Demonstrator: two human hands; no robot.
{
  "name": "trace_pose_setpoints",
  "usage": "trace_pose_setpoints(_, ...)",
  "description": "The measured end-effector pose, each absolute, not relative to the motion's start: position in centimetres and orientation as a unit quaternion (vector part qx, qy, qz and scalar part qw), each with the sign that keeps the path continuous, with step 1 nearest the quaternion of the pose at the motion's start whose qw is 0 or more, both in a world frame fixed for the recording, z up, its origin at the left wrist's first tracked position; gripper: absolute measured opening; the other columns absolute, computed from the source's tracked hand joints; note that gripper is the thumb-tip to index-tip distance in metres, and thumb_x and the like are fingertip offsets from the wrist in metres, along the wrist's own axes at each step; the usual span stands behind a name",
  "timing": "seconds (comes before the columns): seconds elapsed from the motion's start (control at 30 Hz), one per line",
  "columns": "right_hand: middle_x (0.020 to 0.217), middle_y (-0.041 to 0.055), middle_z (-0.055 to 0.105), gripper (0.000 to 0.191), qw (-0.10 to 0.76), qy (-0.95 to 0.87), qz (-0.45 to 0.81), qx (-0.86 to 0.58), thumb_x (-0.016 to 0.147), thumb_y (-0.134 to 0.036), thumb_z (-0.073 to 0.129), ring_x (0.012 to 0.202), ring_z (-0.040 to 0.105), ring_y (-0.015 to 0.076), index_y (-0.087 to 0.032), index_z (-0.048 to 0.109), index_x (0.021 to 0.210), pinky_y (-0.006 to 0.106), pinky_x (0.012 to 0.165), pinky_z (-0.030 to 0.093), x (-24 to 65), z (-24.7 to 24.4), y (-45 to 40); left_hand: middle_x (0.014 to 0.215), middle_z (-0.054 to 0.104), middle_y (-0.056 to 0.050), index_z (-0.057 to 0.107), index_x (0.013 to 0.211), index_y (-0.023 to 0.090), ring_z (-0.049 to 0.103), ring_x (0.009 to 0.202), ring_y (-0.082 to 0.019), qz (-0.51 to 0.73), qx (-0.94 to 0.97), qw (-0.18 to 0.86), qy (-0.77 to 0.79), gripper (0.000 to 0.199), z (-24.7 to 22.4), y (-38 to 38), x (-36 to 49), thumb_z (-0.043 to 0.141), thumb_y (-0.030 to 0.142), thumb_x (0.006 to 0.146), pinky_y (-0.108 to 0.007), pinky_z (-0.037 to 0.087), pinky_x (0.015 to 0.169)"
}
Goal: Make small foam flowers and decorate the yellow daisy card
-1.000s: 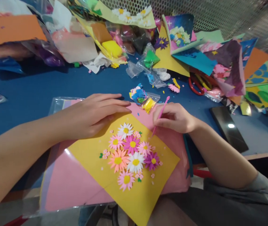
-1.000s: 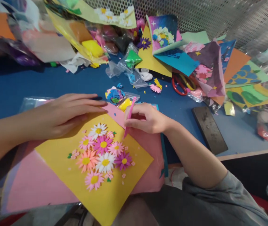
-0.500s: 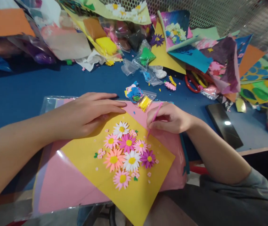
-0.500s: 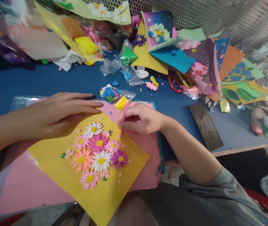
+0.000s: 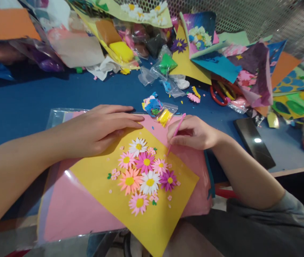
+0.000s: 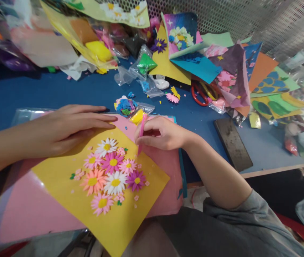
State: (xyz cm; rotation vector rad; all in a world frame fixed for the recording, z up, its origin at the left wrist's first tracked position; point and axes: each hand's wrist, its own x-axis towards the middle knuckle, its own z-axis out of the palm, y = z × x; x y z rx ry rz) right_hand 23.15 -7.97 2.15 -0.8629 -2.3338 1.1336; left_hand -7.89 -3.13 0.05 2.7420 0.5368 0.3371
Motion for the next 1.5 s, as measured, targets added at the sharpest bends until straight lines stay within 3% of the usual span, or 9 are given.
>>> trace_pose_setpoints(0.27,0.065,0.003,0.063,0.045,0.197,-0.84,0.4,-0.308,0.097,-0.049,0.06,0.062,0.051,0.0103,-0.013,0.064,0.07,0.026,0.06,0.039,23.11,2.12,-7.94,0.153,0.055,0.0,0.055,0.142,0.026,0.044,0.145,-0.028,0.088,0.961,0.165,0.204,0.045,0.5,-3.45,-7.77,0.034,0.023,0.102,-0.053,0.04,0.118)
trace_pose_setpoints(1.17,0.068,-0.0002,0.06,0.043,0.217,-0.848,0.379,-0.301,0.098,-0.05,0.061,0.068,0.052,0.0104,-0.016,0.058,0.071,0.025,0.065,0.041,23.09,1.97,-7.77,0.151,0.057,0.003,0.057,0.14,0.029,0.047,0.143,-0.028,0.103,0.962,0.159,0.196,0.045,0.04,-3.06,-7.81,0.034,0.026,0.101,-0.053,0.042,0.116)
trace_pose_setpoints(1.37,0.071,0.0021,0.064,0.04,0.217,-0.826,0.413,-0.316,0.096,-0.048,0.063,0.068,0.056,0.011,-0.014,0.063,0.074,0.026,0.065,0.043,23.29,1.77,-7.79,0.151,0.057,0.006,0.058,0.138,0.033,0.049,0.142,-0.028,0.102,0.961,0.167,0.197,0.043,0.26,-3.0,-7.72,0.04,0.029,0.099,-0.049,0.041,0.117)
trace_pose_setpoints(1.5,0.076,0.0028,0.067,0.033,0.243,-0.813,0.433,-0.303,0.095,-0.042,0.066,0.07,0.059,0.0108,-0.014,0.067,0.079,0.025,0.065,0.044,23.43,1.77,-7.96,0.152,0.056,0.005,0.057,0.139,0.03,0.047,0.142,-0.029,0.083,0.961,0.168,0.205,0.043,0.73,-3.19,-7.67,0.037,0.026,0.102,-0.052,0.041,0.116)
